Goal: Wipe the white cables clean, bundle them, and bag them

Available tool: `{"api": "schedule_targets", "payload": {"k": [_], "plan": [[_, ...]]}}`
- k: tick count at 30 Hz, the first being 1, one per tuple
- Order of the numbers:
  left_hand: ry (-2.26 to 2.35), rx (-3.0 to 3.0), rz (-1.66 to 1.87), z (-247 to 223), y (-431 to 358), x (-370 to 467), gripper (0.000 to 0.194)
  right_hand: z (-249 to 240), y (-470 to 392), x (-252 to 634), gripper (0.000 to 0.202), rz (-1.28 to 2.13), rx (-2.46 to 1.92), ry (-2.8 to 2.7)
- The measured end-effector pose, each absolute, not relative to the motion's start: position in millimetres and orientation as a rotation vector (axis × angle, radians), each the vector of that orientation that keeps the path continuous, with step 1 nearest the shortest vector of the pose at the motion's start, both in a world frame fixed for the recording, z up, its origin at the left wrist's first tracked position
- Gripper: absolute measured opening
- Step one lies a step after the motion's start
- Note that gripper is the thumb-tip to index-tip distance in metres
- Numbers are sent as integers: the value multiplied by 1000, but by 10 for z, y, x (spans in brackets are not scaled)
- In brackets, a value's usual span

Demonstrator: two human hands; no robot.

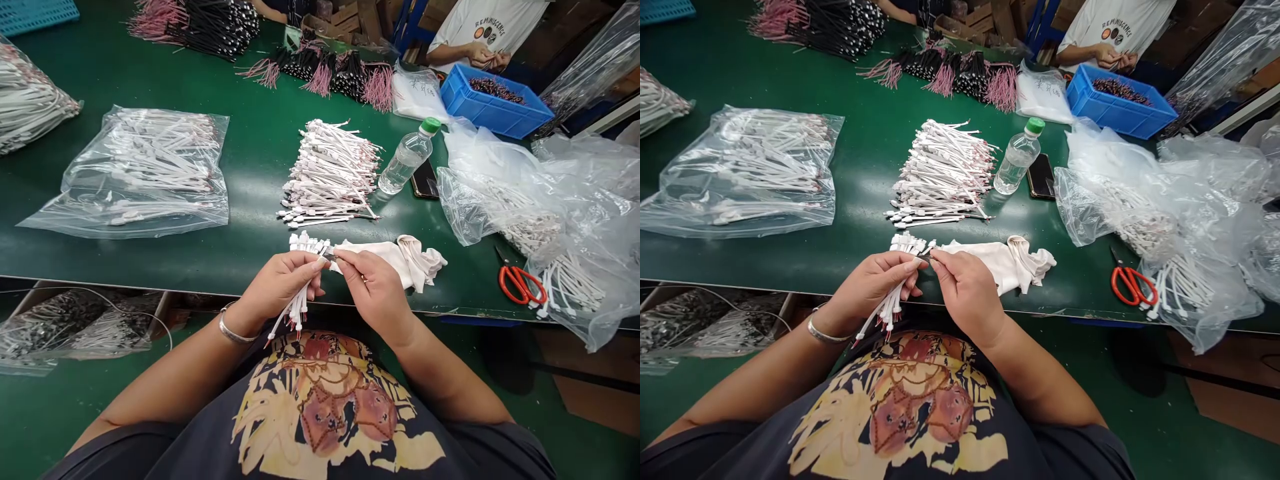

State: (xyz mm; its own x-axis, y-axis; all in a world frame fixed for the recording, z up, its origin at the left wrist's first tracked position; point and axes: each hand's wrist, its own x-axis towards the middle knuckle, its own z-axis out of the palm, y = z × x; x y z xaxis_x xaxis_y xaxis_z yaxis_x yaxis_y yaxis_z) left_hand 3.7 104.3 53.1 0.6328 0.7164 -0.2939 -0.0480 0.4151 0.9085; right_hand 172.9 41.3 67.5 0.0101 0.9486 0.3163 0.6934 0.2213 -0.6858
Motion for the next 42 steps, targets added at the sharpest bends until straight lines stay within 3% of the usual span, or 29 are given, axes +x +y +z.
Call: {"api": "schedule_targets", "payload": {"k": [12,19,26,35,39,42], "plan": [[784,1060,593,518,1028,29,23,627,404,1621,28,296,-1637,-1766],[809,1066,595,514,1012,19,25,677,494,1787,28,1013,-1508,-1431],[795,1052,617,522,1012,32,25,658,437,1694,22,404,-1502,-1707],[838,1074,609,513,1005,33,23,611,418,1616,29,190,-1637,-1834],[859,1077,606,510,991,26,25,627,453,1647,25,435,-1560,-1714],[858,1076,603,526,979,30,26,652,492,1744,24,930,-1502,-1547]]}}
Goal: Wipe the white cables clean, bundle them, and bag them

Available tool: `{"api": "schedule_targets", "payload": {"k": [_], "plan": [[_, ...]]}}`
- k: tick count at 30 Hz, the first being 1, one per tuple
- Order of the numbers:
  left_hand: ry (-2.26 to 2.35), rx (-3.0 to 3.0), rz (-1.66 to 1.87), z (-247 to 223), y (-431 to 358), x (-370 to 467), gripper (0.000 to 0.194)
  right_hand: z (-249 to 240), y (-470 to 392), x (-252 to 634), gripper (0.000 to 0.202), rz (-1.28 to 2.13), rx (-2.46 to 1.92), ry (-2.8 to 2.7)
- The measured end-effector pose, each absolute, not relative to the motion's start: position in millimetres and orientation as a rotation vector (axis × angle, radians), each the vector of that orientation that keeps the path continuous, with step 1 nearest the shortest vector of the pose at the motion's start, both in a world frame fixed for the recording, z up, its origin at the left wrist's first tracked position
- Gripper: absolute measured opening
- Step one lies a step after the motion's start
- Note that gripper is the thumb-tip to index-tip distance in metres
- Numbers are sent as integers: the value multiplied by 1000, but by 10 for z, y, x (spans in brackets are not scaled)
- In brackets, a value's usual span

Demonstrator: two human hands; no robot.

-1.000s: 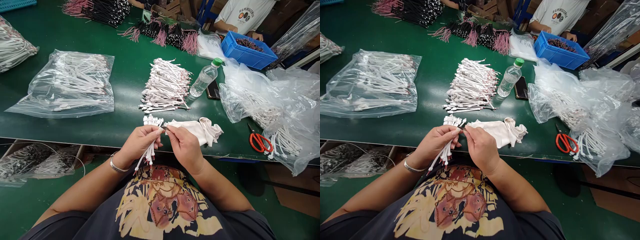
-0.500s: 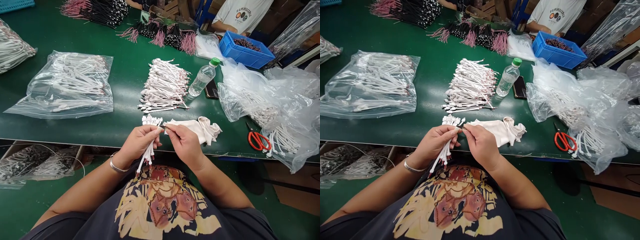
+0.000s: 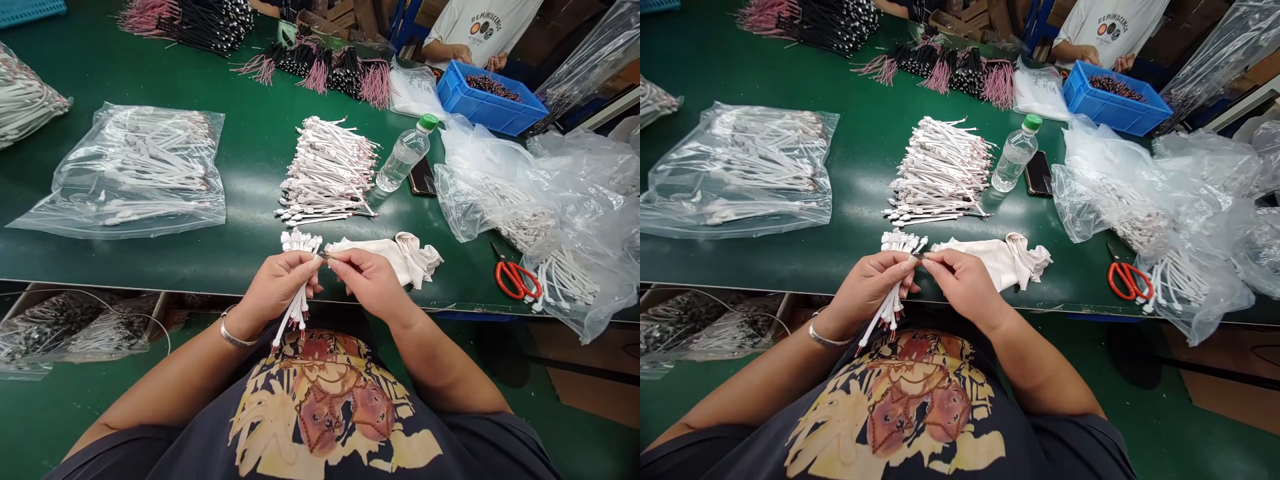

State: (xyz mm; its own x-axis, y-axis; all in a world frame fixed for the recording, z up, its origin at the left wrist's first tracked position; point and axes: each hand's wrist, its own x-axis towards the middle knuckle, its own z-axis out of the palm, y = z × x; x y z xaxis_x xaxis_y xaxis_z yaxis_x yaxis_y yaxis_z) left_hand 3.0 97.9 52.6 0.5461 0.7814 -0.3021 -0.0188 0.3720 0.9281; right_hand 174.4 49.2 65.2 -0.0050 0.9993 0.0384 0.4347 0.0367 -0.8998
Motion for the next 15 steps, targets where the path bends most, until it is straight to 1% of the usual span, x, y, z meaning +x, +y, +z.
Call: {"api": "schedule_targets", "payload": {"k": [2,4,7,11,15], "plan": [[866,1061,615,536,974,37,27,668,506,1808,29,1203,-1470,-1422],[868,1059,628,540,975,43,27,674,504,1841,31,1215,-1478,-1337],[857,1084,626,535,983,45,25,666,485,1820,28,948,-1538,-1382],[861,1099,607,512,989,33,25,651,469,1741,23,592,-1506,-1620],[868,1093,585,501,984,25,27,641,466,1685,23,419,-1504,-1754]]}}
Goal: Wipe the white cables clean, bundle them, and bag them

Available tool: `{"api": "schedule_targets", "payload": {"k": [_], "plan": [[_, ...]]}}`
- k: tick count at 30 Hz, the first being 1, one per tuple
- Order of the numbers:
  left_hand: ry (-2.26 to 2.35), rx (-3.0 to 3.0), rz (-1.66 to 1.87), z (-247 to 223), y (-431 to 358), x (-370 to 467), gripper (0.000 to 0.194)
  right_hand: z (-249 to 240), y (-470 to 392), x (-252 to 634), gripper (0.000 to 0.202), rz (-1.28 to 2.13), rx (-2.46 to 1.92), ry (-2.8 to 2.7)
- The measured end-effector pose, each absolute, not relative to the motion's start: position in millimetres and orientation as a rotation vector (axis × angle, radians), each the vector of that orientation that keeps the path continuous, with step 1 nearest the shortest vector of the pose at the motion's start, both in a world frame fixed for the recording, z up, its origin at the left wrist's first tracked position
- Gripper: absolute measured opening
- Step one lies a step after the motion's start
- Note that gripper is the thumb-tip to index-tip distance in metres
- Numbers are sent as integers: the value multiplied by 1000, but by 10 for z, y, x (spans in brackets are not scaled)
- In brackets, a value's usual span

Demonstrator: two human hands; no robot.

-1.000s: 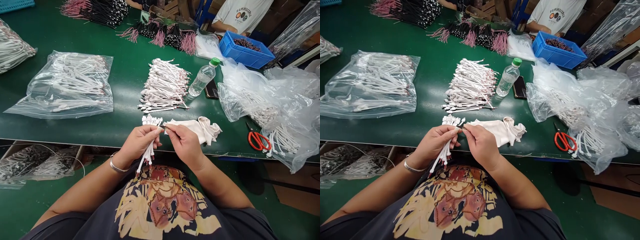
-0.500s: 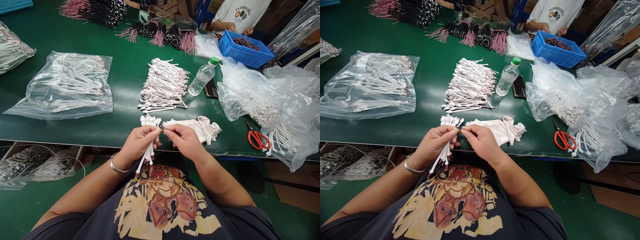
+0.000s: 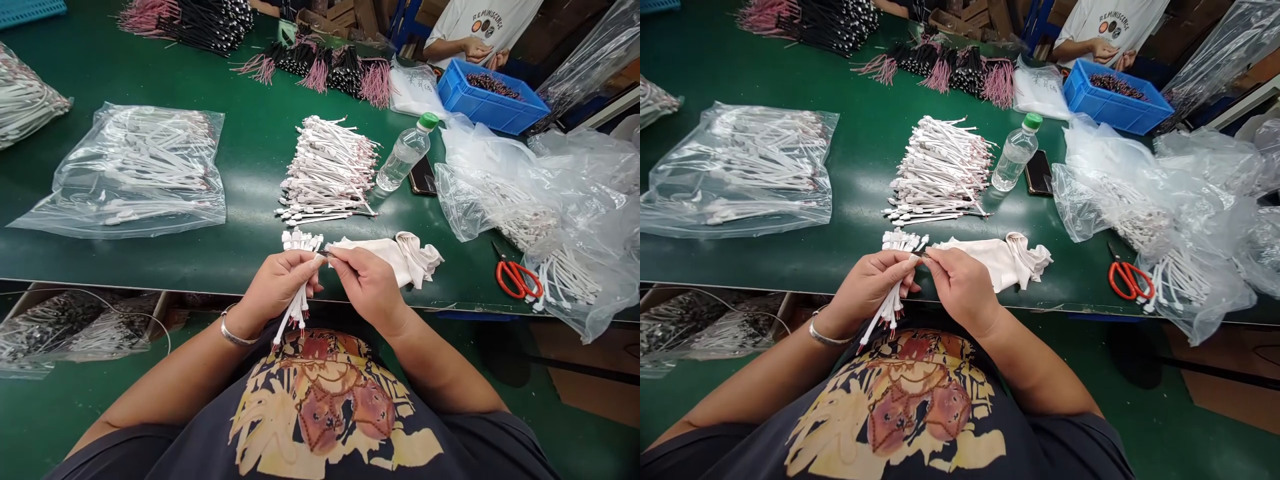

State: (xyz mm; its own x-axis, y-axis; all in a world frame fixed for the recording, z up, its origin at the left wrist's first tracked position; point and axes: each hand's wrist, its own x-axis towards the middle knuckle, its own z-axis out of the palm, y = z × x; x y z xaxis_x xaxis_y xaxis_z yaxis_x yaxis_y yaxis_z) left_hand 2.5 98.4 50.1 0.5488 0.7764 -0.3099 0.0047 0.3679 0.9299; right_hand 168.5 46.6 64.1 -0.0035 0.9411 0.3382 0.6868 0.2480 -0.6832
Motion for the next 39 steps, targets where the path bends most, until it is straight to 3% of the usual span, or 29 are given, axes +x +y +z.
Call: {"api": "schedule_targets", "payload": {"k": [4,11,15,23,36,39], "plan": [[880,1100,587,509,981,26,26,635,470,1668,24,432,-1506,-1754],[873,1103,605,499,974,34,27,693,483,1746,26,967,-1503,-1468],[850,1130,618,501,966,25,27,704,496,1796,30,1075,-1477,-1255],[731,1371,493,477,981,-59,28,584,613,1811,39,1044,-1476,-1142],[675,1366,462,484,990,-89,27,672,810,1783,21,967,-1509,-1531],[652,1345,451,453,999,-121,30,670,801,1757,24,946,-1468,-1618]]}}
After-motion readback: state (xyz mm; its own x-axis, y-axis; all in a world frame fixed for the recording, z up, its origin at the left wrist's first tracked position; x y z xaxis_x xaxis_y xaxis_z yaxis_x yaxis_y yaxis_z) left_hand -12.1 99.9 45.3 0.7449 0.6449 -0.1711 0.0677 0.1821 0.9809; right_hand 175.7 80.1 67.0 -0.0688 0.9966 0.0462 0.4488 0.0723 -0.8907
